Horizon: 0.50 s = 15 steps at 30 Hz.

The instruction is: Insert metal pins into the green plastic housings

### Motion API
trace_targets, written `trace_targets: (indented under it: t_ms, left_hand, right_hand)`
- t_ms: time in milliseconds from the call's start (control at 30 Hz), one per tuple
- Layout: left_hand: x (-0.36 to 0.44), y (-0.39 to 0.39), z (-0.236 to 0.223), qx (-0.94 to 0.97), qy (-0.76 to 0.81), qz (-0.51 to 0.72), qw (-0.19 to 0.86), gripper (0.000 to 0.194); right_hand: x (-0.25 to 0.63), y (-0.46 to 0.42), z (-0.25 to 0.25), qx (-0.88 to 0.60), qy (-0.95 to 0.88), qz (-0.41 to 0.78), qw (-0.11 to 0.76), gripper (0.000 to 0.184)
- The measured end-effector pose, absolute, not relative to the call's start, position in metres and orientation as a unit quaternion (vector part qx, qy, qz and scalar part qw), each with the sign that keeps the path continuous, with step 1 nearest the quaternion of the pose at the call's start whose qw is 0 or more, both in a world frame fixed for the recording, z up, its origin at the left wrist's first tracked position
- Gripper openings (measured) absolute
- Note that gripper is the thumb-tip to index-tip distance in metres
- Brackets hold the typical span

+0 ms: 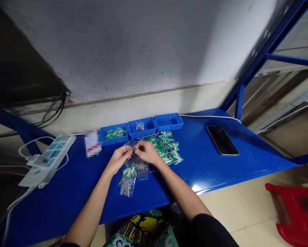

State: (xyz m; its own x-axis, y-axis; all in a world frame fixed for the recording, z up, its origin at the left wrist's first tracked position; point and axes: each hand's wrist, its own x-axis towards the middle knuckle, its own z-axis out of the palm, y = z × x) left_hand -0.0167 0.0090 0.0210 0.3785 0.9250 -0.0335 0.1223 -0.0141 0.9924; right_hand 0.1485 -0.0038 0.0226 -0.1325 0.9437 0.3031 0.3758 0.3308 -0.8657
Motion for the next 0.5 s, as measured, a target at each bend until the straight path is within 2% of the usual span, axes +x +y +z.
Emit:
trace_targets:
  t_ms: [267,500]
  left_hand:
    - [-0.023,0.01,0.027,0.653,0.428,0.323,0.534,0.01]
    - [-0.024,0.014,0.014,0.672,0.434,0.317,0.509,0.006]
  right_hand:
    - [0.147,-0.003,0.023,-0.486,-0.684,0.327,0.434,0.007]
    - [0.146,-0.003,0.019,-0.491,-0.689,0.337,0.413,0.006]
